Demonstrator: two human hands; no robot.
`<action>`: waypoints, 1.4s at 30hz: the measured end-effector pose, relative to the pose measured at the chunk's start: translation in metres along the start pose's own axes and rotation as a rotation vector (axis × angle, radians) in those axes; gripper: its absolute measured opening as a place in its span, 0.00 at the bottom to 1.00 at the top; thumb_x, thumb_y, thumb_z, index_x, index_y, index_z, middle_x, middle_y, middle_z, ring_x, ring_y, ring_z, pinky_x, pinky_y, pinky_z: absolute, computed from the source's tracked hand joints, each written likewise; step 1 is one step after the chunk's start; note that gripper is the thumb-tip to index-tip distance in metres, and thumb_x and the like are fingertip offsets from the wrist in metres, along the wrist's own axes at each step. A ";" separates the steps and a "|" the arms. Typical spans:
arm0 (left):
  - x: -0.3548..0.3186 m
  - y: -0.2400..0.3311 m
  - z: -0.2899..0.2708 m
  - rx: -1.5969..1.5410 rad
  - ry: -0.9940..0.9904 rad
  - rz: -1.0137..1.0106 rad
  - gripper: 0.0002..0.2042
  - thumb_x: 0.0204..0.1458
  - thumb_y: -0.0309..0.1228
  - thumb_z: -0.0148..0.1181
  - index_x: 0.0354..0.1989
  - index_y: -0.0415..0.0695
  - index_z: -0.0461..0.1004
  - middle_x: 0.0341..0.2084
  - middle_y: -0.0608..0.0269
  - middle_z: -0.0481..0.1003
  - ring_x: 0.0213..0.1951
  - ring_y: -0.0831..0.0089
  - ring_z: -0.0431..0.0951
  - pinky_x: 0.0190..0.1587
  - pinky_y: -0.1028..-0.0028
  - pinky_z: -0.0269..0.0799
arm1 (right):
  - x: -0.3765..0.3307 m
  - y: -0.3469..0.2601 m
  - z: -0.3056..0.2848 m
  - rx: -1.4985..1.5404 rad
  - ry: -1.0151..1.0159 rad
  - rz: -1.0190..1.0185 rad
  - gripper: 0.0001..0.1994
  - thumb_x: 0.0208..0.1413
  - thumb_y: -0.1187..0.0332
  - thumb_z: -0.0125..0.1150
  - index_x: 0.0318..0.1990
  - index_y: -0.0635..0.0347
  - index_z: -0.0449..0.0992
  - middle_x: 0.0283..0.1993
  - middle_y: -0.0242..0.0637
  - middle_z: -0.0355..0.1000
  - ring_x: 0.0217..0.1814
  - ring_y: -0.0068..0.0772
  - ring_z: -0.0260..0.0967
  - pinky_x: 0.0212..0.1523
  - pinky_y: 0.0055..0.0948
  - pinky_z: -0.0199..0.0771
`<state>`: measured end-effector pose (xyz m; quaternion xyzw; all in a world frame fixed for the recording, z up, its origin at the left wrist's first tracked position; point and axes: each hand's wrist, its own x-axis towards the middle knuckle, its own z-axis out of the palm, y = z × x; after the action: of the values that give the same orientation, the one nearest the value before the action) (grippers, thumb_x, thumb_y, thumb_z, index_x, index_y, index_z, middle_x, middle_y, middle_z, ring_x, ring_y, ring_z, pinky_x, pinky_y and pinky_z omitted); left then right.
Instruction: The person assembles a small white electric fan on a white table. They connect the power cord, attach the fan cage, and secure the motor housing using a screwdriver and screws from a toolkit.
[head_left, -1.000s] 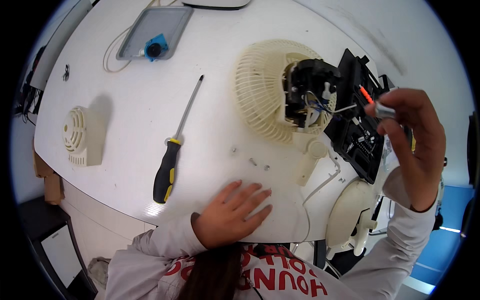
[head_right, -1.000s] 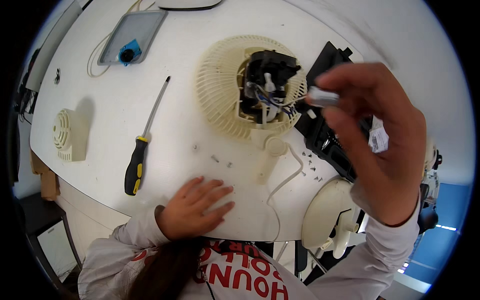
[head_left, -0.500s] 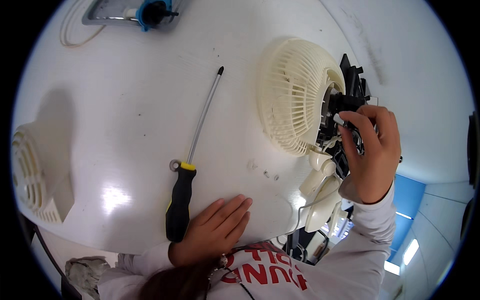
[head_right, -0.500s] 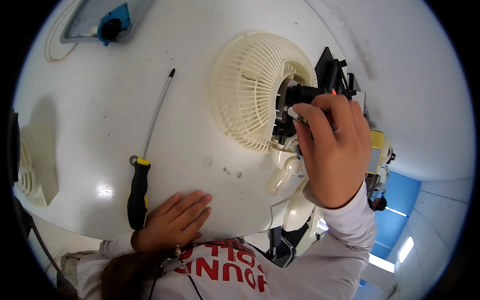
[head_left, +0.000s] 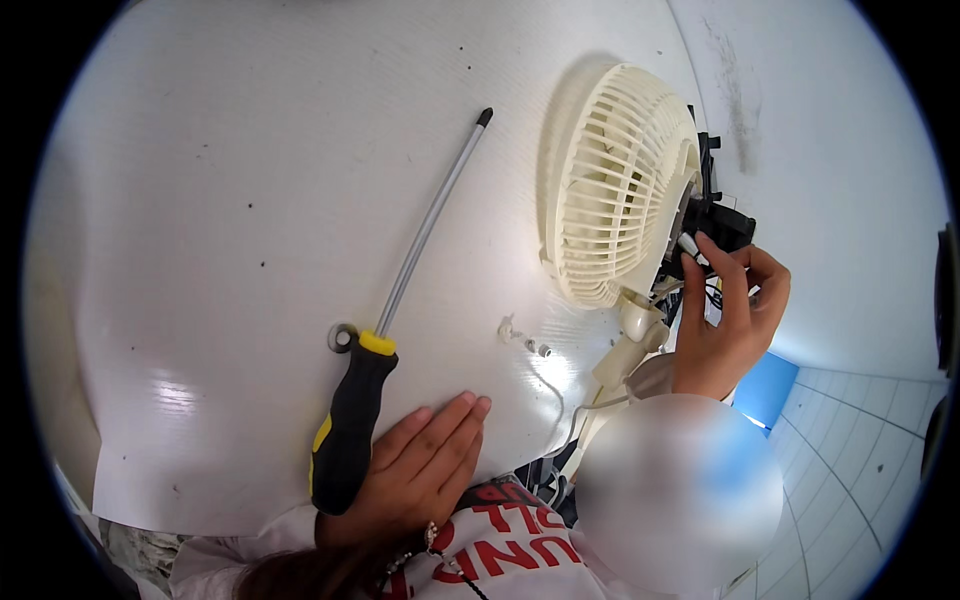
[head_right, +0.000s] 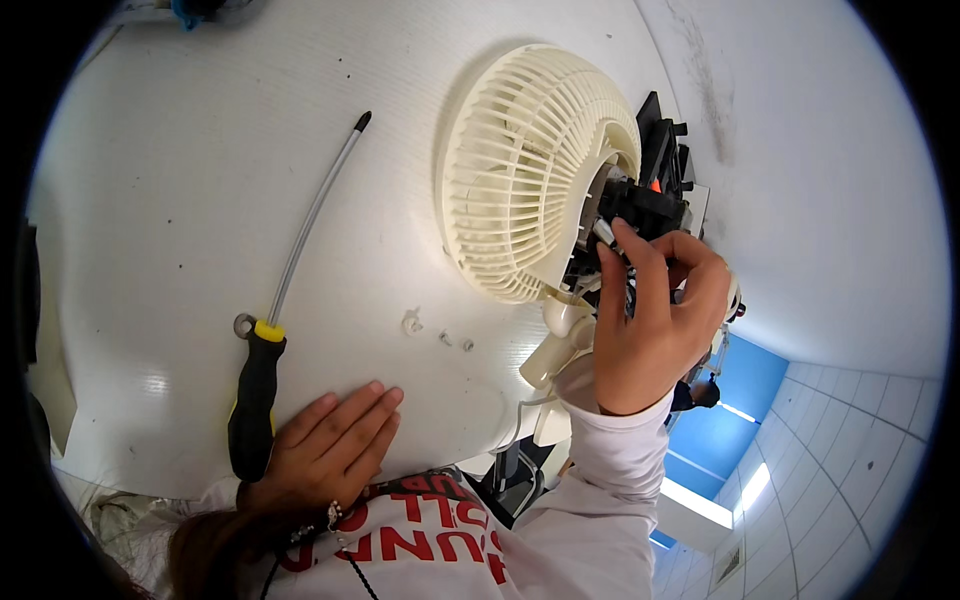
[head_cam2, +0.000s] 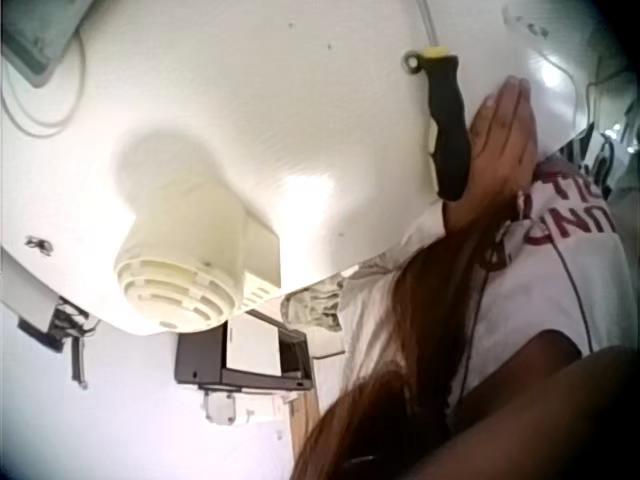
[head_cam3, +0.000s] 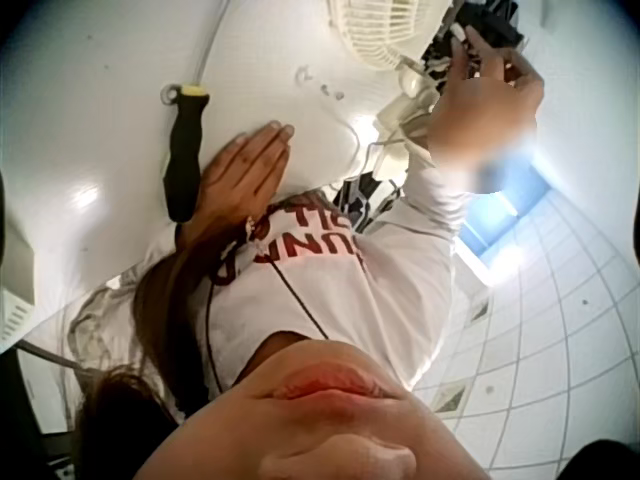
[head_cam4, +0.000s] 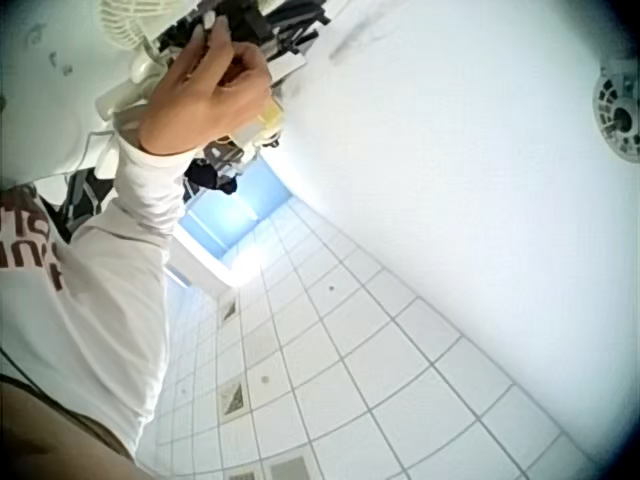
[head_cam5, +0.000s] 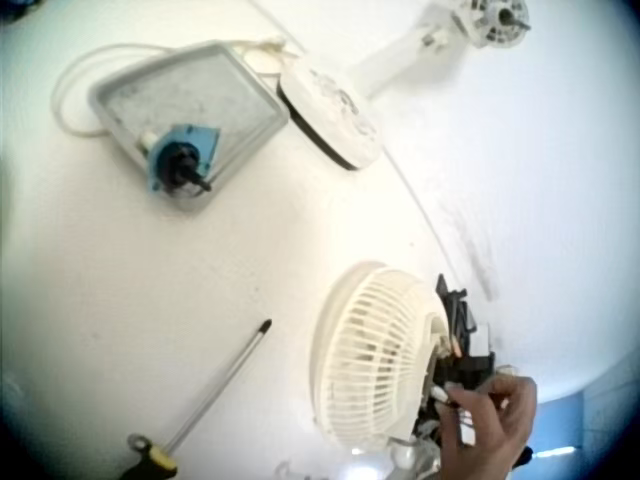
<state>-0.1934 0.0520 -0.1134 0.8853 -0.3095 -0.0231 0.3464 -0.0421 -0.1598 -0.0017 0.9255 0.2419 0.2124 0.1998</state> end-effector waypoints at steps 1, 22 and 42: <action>0.000 0.000 -0.001 -0.004 -0.010 0.002 0.12 0.58 0.32 0.49 0.46 0.48 0.76 0.57 0.69 0.71 0.63 0.76 0.64 0.68 0.69 0.49 | -0.001 0.001 0.001 -0.011 0.010 -0.009 0.16 0.38 0.75 0.72 0.38 0.52 0.81 0.35 0.29 0.67 0.32 0.30 0.59 0.34 0.28 0.61; 0.009 -0.008 -0.003 -0.123 -0.034 0.033 0.11 0.55 0.31 0.53 0.42 0.45 0.79 0.49 0.66 0.77 0.56 0.74 0.73 0.58 0.69 0.60 | 0.012 -0.012 -0.010 -0.339 -0.091 -0.062 0.11 0.37 0.70 0.72 0.33 0.49 0.82 0.32 0.22 0.76 0.33 0.24 0.69 0.40 0.26 0.64; 0.008 -0.008 -0.003 0.067 -0.001 0.086 0.10 0.57 0.31 0.53 0.41 0.48 0.80 0.48 0.71 0.78 0.56 0.77 0.72 0.60 0.71 0.56 | 0.012 -0.002 0.008 0.011 0.017 0.007 0.14 0.38 0.83 0.70 0.34 0.59 0.82 0.33 0.31 0.73 0.30 0.25 0.69 0.25 0.23 0.68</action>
<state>-0.1819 0.0542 -0.1150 0.8822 -0.3481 0.0019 0.3171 -0.0298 -0.1542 -0.0055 0.9255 0.2413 0.2198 0.1920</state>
